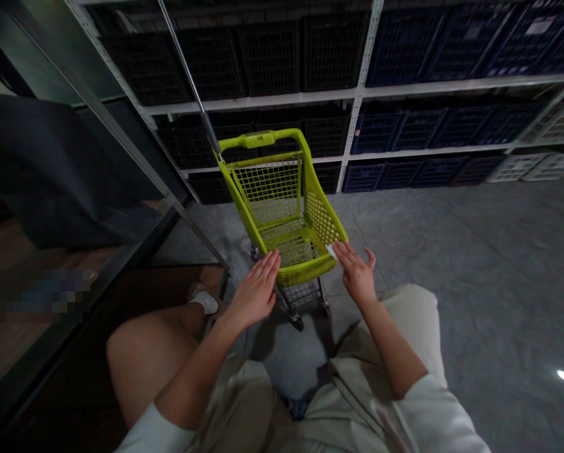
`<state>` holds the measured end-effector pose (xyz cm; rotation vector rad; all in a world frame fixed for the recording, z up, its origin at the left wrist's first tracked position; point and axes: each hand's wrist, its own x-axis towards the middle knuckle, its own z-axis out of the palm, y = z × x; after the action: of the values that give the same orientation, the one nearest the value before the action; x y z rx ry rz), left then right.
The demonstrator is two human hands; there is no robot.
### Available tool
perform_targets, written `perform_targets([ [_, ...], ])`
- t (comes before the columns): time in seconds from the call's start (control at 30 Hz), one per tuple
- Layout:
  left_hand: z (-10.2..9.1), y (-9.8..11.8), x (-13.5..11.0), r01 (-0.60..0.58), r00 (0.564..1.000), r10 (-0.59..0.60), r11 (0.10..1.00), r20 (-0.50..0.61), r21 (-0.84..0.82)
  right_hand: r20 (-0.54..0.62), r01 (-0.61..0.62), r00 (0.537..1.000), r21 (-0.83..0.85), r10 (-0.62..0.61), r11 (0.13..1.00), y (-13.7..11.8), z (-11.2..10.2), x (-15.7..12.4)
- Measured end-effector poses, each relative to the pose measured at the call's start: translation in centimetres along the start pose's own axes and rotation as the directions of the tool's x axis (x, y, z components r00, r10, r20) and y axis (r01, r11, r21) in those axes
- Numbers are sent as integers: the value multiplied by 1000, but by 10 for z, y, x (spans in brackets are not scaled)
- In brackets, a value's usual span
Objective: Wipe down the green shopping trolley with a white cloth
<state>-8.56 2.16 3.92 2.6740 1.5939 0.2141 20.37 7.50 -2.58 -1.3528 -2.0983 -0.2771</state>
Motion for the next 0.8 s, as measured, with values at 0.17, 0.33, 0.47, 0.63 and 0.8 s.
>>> perform_targets([
  [0.17, 3, -1, -1, -5, 1000, 4, 1000, -8, -26, -45, -209, 977, 11, 209, 978, -17, 4, -1],
  [0.33, 6, -3, -2, -11, 999, 9, 999, -39, -35, -3, -160, 987, 124, 162, 979, -98, 11, -4],
  [0.47, 6, -2, -2, -6, 999, 4, 999, -43, -39, 57, -75, 996, 225, 64, 972, -145, 13, -3],
  [0.63, 2, -1, -2, 1, 1000, -2, 1000, -30, -24, 81, 17, 996, 237, -37, 971, -140, 11, -2],
  [0.8, -1, 1, 0, -5, 1000, 5, 1000, -18, -1, 81, 126, 986, 210, -145, 970, -84, 3, -4],
])
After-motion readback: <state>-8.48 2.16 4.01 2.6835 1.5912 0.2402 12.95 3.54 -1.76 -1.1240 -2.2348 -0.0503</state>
